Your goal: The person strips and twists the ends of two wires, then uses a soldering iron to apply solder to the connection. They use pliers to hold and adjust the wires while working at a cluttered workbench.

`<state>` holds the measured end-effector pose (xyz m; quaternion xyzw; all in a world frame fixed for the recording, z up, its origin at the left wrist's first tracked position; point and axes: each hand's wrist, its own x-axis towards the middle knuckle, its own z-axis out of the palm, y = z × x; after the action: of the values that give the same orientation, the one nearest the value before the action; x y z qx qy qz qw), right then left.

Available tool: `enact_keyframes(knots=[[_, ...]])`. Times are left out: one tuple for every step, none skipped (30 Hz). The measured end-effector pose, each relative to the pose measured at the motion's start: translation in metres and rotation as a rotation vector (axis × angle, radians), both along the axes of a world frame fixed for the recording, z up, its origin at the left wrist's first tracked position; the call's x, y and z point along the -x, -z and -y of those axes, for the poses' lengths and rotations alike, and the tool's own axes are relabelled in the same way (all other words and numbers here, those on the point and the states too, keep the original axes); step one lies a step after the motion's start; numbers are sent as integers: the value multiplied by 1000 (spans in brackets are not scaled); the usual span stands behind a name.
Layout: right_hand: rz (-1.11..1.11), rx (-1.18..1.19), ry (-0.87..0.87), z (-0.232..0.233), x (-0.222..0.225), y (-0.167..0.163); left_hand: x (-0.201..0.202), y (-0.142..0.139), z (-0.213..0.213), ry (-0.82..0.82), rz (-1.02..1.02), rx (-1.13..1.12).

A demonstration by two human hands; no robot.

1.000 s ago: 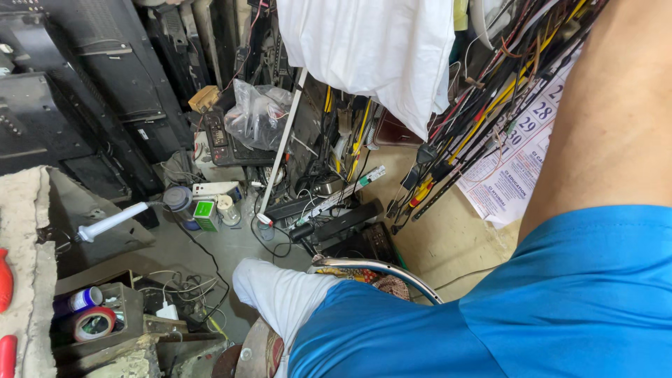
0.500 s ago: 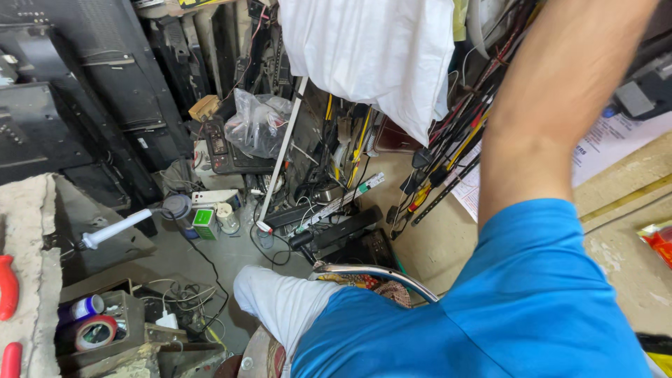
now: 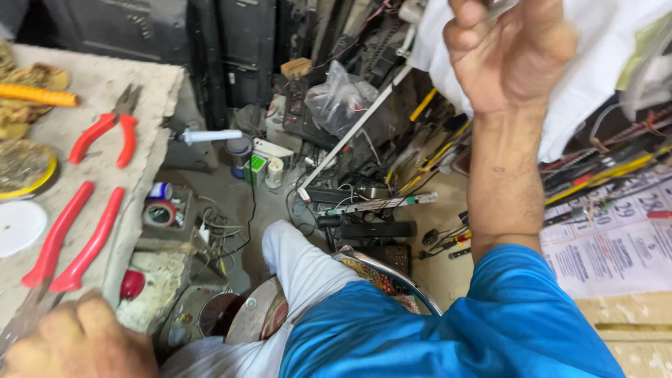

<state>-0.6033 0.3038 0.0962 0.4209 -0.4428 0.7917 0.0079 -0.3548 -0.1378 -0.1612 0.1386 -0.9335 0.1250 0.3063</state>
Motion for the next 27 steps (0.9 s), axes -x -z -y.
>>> enact_keyframes(knots=[[-25, -77, 49, 18, 4, 10, -2, -4, -2, -59, 44, 24], [-72, -142, 126, 35, 4, 21, -3, -8, -5, -117, 91, 50], [-131, -182, 199, 50, 5, 32, -1, -9, -10, -122, 47, 41], [-194, -245, 268, 60, 2, 39, -2, -13, -11, -120, 28, 32], [-256, -306, 338, 71, 0, 46, -2, -15, -13, -118, 8, 22], [-322, -392, 402, 78, -4, 51, -1, -17, -15, -109, 13, 10], [-387, -450, 446, 85, -6, 53, -1, -19, -17, -106, 13, 8], [-454, -505, 491, 91, -8, 56, 0, -20, -18, -103, 13, 6], [-517, -532, 516, 97, -10, 58, 0, -21, -19, -106, 11, 15], [-549, -553, 534, 101, -12, 59, 1, -22, -20, -106, 12, 15], [-580, -574, 552, 105, -13, 61, 1, -24, -21, -106, 14, 15], [-580, -587, 562, 108, -13, 63, 1, -26, -22, -106, 18, 9], [-584, -592, 566, 110, -12, 65, 2, -28, -23, -104, 18, 7], [-587, -598, 569, 112, -10, 67, 3, -31, -23, -102, 17, 6], [-594, -597, 566, 113, -8, 69, 4, -34, -24, -98, 14, 10], [-603, -595, 562, 113, -7, 71, 5, -37, -25, -96, 14, 12], [-611, -593, 559, 114, -5, 73, 6, -39, -25, -93, 14, 14], [-626, -590, 554, 114, -4, 74, 7, -41, -26, -94, 17, 13], [-622, -576, 545, 114, -3, 75, 8, -43, -27, -85, 12, -5], [-618, -562, 536, 116, -2, 75, 9, -44, -28, -76, 8, -24], [-596, -540, 512, 117, -1, 76, 12, -45, -30, -66, -3, -64], [-562, -525, 478, 120, 1, 78, 12, -45, -28, -64, -14, -91], [-528, -509, 444, 123, 4, 81, 13, -46, -28, -61, -25, -119], [-437, -475, 370, 130, 8, 87, 11, -47, -25, -50, -11, -144], [-344, -437, 300, 136, 14, 93, 12, -48, -22, -17, -67, -195], [-232, -413, 181, 146, 24, 100, 10, -49, -20, 57, -137, -273], [-114, -385, 72, 154, 34, 107, 10, -50, -18, 20, -147, -232]])
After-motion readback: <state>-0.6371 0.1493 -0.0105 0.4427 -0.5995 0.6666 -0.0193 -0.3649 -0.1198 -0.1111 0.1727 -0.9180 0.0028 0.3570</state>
